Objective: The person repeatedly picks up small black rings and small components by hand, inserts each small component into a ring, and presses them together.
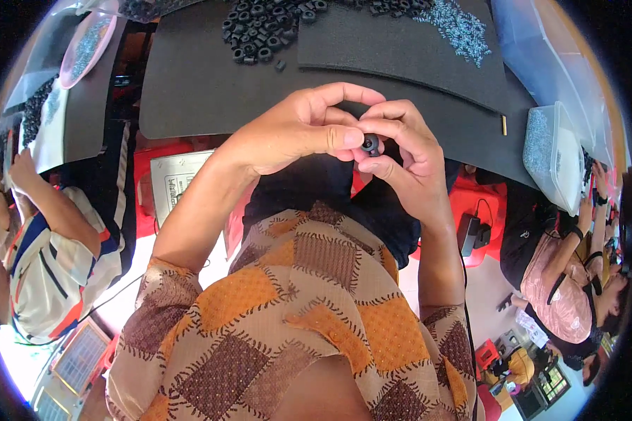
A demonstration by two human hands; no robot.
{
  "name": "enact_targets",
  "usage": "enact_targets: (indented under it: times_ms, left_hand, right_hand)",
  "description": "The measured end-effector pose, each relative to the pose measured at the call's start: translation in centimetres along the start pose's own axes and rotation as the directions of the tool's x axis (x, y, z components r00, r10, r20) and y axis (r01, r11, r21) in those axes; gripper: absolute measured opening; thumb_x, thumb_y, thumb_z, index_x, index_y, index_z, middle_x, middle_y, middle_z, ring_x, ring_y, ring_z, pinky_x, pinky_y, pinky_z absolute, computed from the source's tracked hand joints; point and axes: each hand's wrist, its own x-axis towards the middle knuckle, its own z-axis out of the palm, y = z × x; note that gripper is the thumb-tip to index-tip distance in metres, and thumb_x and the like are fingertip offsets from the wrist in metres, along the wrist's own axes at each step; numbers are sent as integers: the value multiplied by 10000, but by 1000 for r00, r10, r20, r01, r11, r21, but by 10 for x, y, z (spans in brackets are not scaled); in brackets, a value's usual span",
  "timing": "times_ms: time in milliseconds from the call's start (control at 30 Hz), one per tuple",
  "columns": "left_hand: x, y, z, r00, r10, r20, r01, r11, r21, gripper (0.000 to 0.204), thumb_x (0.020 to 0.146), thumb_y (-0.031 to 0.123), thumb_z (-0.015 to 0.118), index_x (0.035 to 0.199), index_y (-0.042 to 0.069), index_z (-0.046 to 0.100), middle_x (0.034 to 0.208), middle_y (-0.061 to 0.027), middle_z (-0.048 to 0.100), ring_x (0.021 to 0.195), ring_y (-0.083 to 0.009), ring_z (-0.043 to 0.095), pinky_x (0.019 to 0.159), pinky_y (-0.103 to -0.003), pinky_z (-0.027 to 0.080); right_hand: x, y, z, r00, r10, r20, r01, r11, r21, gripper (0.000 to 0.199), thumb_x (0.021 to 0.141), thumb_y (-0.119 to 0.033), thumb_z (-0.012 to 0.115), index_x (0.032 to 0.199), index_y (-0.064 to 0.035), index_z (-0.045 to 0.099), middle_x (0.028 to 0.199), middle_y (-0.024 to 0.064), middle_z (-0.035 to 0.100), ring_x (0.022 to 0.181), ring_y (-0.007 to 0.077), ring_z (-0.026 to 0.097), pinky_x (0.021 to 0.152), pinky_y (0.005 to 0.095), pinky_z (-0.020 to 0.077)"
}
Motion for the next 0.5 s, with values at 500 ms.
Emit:
enact_targets:
  times_ms: [500]
  left_hand:
    - [0,-7,0,998,47,-39,-48,999,-24,690,885,283,731,1445,48,404,1001,-91,691,897,-125,654,802,-248,520]
  right_hand:
    - [-2,4,5,994,108,-7,-102,958,267,396,793,-32,754,1174,-31,646,1125,45,533,908,120,503,781,244,449]
